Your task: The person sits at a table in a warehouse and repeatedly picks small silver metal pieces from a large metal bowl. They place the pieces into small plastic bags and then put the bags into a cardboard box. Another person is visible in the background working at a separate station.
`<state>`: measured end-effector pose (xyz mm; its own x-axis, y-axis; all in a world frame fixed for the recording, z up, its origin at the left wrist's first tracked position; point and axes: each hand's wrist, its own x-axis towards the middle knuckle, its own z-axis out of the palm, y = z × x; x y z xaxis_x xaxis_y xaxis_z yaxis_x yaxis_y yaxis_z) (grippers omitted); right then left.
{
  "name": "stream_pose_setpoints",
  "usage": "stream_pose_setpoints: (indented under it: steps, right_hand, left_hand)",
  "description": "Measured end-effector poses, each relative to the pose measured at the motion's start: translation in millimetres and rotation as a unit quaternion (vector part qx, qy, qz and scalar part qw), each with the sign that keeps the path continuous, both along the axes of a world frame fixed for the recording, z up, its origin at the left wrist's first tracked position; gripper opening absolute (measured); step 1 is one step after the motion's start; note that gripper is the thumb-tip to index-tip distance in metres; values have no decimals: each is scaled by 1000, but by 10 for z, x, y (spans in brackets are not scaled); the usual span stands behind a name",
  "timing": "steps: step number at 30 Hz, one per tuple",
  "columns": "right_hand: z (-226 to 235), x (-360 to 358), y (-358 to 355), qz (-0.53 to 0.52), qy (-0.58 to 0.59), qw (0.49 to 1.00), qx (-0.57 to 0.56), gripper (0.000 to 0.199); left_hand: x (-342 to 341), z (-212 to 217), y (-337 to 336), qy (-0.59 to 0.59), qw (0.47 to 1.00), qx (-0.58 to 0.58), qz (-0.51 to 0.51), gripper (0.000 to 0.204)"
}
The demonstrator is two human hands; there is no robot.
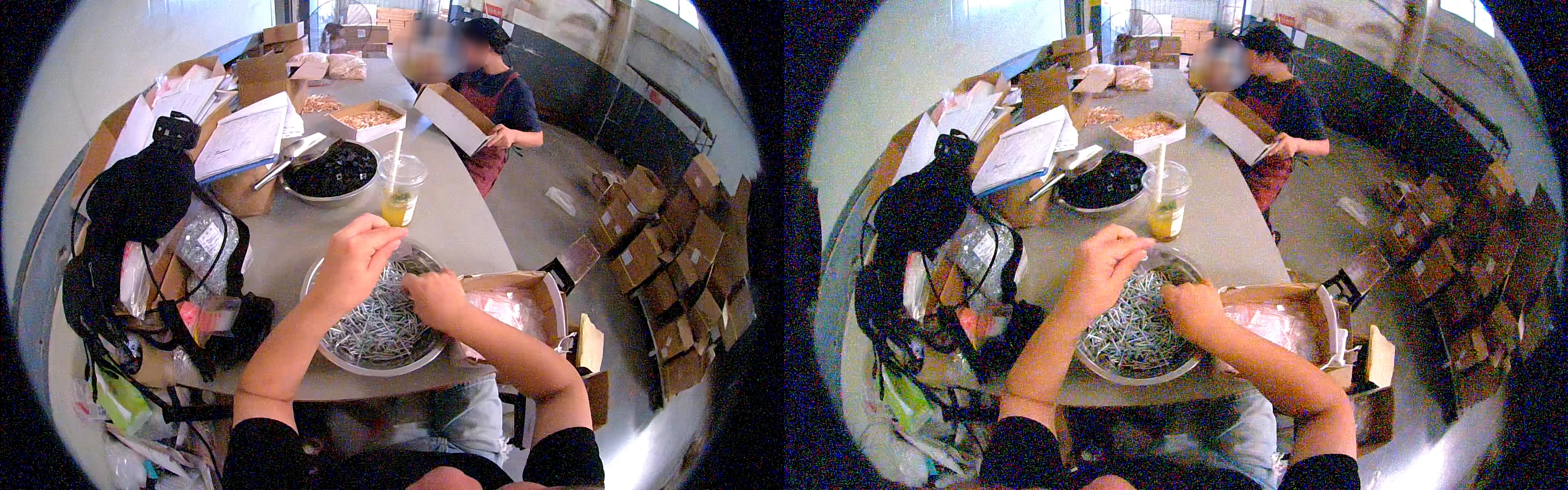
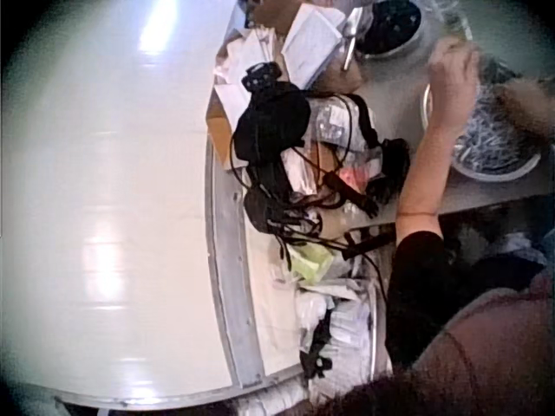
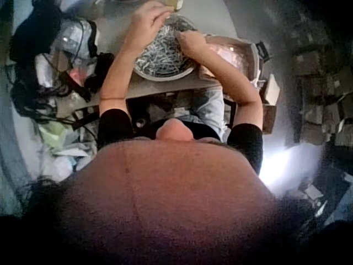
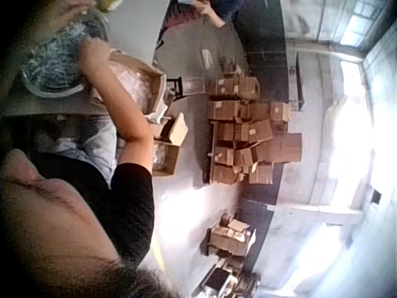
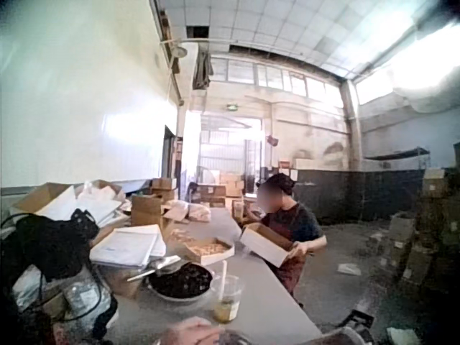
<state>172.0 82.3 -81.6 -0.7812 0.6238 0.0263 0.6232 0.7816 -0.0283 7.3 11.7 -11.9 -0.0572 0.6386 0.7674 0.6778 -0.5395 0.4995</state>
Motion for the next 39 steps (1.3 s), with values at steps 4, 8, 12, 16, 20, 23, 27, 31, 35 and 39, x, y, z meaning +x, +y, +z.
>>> stream_pose_setpoints:
  steps: [4,8,12,16,20,23,27,31,35,39]
  right_hand:
    - [88,-20,-15,-13,-50,999,7,16]
    - [305,84,-8,-10,25,997,-75,20]
    - [443,408,163,12,235,941,-245,27]
    - [651,598,70,13,437,827,-353,18]
    - [790,611,-136,76,509,761,-394,21]
    - [840,570,-200,116,468,820,-309,20]
    - [990,547,-297,137,407,859,-278,17]
    - [1015,537,-321,134,381,873,-272,19]
    - [990,526,-317,150,419,849,-287,22]
    - [1067,534,-344,153,405,864,-256,22]
  left_hand:
    - [14,57,-83,-20,993,-117,-8,10]
    - [-9,88,-109,-45,983,-177,-16,11]
    - [-16,-39,0,-107,963,-216,-119,15]
    - [14,-138,15,-115,947,-224,-198,17]
    - [66,-190,1,-119,894,-349,-255,18]
    - [149,-78,-63,-114,853,-402,-313,27]
    - [185,-175,-72,-198,780,-422,-418,36]
    - [145,-286,-38,-179,747,-437,-468,38]
    - [220,-309,-21,-135,752,-363,-534,42]
    - [263,-265,-55,-179,771,-376,-482,43]
